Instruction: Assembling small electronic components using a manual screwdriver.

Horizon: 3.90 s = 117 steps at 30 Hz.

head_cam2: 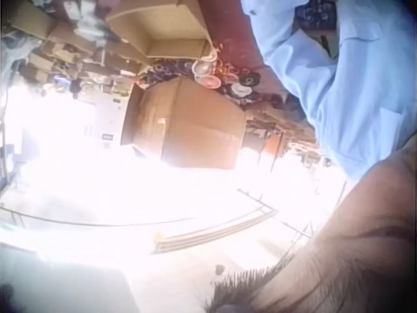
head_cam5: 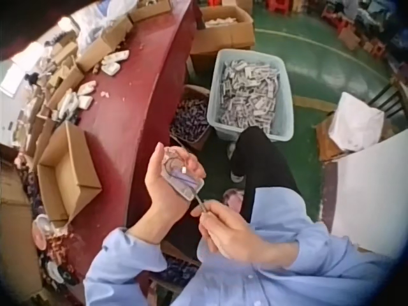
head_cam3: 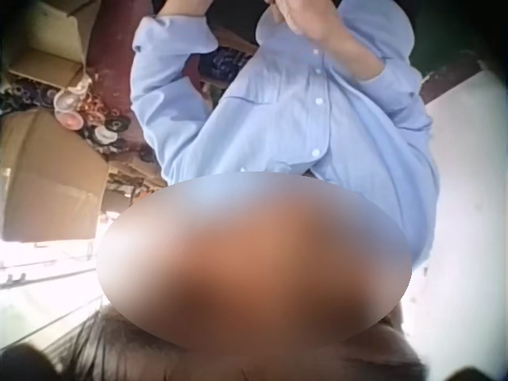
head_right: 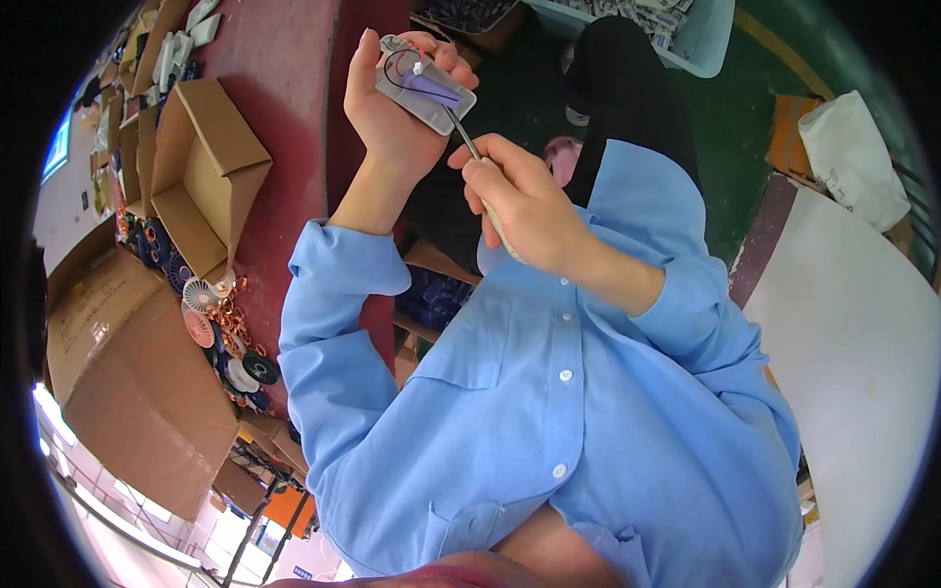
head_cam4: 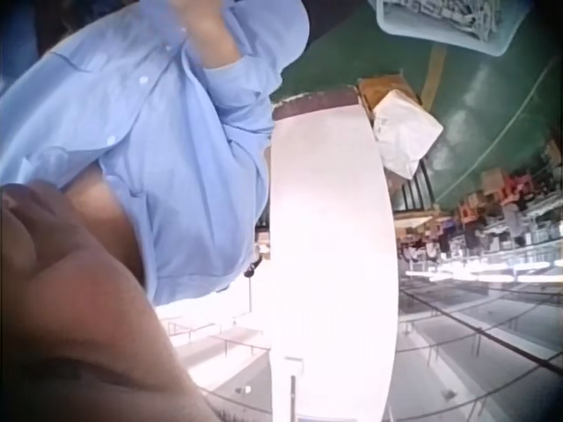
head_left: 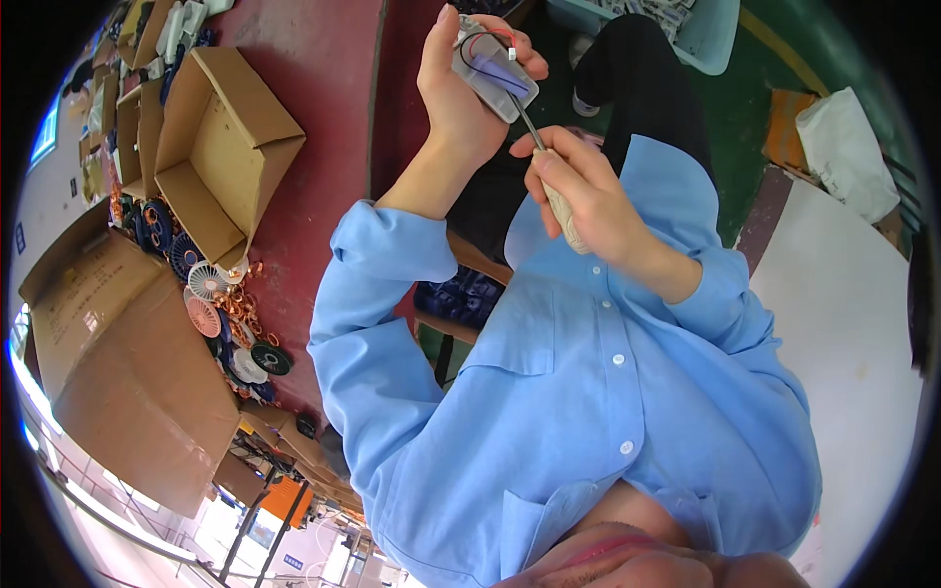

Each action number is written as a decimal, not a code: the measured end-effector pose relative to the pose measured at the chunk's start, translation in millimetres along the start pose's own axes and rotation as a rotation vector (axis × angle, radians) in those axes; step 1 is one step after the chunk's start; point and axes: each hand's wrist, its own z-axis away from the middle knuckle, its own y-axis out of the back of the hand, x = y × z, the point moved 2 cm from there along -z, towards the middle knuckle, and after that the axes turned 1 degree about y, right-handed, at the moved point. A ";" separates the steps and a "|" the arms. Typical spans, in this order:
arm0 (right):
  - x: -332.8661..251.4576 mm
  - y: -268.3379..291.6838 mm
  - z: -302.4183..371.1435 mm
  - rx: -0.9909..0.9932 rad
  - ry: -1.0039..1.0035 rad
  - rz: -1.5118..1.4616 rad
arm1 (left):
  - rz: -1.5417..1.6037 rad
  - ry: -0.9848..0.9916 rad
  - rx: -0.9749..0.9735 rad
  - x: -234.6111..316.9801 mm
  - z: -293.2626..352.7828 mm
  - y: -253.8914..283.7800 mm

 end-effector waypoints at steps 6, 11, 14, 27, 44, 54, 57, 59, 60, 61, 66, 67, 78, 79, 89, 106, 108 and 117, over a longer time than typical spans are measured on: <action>2.6 21.1 0.8 -0.005 0.135 0.336 | -0.078 0.108 -0.074 -4.6 5.7 -8.8; -4.6 24.5 5.0 0.004 0.222 0.467 | -0.306 -0.036 -0.021 -5.9 4.9 -12.6; -8.2 24.3 13.7 -0.021 0.022 0.280 | -0.395 -0.137 -0.045 -3.9 7.8 -14.2; 11.7 8.1 8.6 0.107 0.167 0.311 | -0.507 -0.123 0.052 -13.3 11.3 -14.1; -71.0 38.4 -0.3 -0.159 0.048 0.685 | -0.366 0.059 -0.124 -4.0 3.8 -5.1; -25.2 22.5 5.0 0.033 0.148 0.446 | -0.469 -0.079 -0.075 -3.9 6.8 -9.3; -47.8 28.7 1.4 -0.044 0.125 0.591 | -0.620 -0.147 -0.104 -1.4 5.6 -10.8; -64.2 33.0 1.0 -0.095 0.102 0.635 | -0.704 -0.158 -0.178 -0.9 3.0 -8.5; -71.6 34.9 2.0 -0.144 0.075 0.675 | -0.702 -0.156 -0.180 -1.5 2.6 -7.9; -81.7 37.3 1.2 -0.197 0.068 0.711 | -0.733 -0.171 -0.215 -2.2 2.4 -8.5; -118.6 42.6 -7.4 -0.318 -0.052 1.067 | -0.801 -0.107 -0.262 -12.3 3.4 -7.4; -119.6 43.7 -6.5 -0.241 -0.078 1.081 | -0.827 -0.104 -0.244 -13.8 3.0 -6.5; -75.3 39.5 -1.9 -0.176 -0.011 0.746 | -0.204 0.102 0.074 -13.2 -3.2 -6.4; -70.7 39.8 -1.3 -0.156 0.012 0.694 | -0.203 0.100 0.083 -13.8 -3.4 -4.3; -53.3 36.8 -2.6 -0.123 -0.019 0.524 | -0.167 0.044 -0.011 -12.8 -1.4 -7.1; -74.3 48.4 -9.5 -0.217 -0.062 0.271 | -0.360 0.022 -0.077 -9.3 1.2 -11.7; -71.0 47.1 -6.5 -0.187 -0.020 0.360 | -0.297 0.078 -0.022 -9.9 0.7 -11.4; -51.4 70.8 -7.8 -0.073 0.065 0.355 | -0.348 0.079 0.166 -5.9 0.4 -8.4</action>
